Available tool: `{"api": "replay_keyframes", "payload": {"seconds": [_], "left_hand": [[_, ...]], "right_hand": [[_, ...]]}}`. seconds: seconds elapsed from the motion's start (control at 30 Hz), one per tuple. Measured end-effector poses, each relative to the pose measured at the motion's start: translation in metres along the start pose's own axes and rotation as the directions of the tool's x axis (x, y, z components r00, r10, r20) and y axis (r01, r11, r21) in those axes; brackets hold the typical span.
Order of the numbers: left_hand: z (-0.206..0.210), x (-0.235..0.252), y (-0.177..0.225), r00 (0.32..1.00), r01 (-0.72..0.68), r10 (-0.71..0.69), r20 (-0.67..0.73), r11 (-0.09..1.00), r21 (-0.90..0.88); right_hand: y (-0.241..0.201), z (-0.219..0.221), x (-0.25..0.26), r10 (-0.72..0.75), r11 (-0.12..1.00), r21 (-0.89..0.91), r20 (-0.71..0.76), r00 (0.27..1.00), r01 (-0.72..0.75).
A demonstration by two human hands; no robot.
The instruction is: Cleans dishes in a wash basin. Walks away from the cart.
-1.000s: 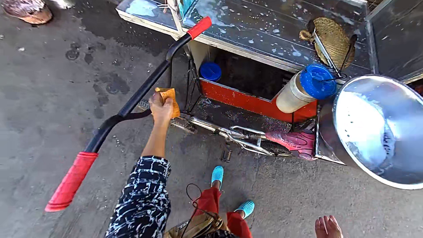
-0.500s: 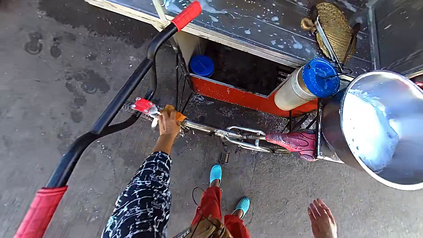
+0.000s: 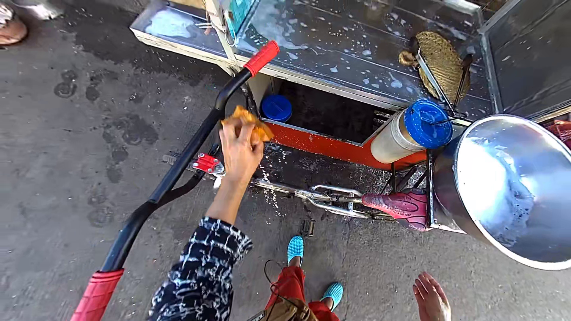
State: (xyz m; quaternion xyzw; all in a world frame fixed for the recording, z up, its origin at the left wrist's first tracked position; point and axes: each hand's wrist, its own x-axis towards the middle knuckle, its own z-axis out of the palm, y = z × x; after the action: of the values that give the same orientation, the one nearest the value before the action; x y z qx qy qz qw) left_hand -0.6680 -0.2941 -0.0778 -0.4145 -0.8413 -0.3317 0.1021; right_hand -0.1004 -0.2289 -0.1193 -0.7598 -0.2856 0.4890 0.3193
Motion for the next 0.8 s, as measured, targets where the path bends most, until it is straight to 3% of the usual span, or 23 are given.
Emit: {"api": "replay_keyframes", "payload": {"seconds": [0.1,0.23,0.43,0.57,0.67,0.8], "left_hand": [[-0.007,0.082,-0.001,0.991,-0.115,0.109,0.074,0.99,0.076],[0.02,0.177,-0.005,0.95,-0.224,0.185,0.251,0.965,0.138],[0.022,0.25,0.026,0.901,-0.048,-0.038,0.433,0.981,0.186],[0.004,0.233,0.013,0.882,-0.032,-0.044,0.469,0.988,0.153],[-0.028,0.186,-0.005,0.888,-0.055,0.003,0.461,0.994,0.098],[-0.059,0.12,-0.032,0.901,0.042,-0.097,0.422,0.99,0.137]], "right_hand": [[-0.008,0.004,-0.008,-0.033,0.999,-0.01,0.019,0.999,0.033],[-0.008,-0.001,-0.015,-0.026,1.0,-0.008,0.009,1.0,0.026],[0.004,-0.002,-0.014,-0.001,1.0,-0.031,0.019,1.0,0.001],[0.008,0.006,-0.017,0.0,1.0,-0.013,0.039,0.999,0.0],[0.01,0.016,-0.017,-0.001,1.0,0.022,0.073,0.997,-0.001],[0.003,0.023,-0.015,-0.057,0.996,0.077,0.13,0.99,0.047]]}}
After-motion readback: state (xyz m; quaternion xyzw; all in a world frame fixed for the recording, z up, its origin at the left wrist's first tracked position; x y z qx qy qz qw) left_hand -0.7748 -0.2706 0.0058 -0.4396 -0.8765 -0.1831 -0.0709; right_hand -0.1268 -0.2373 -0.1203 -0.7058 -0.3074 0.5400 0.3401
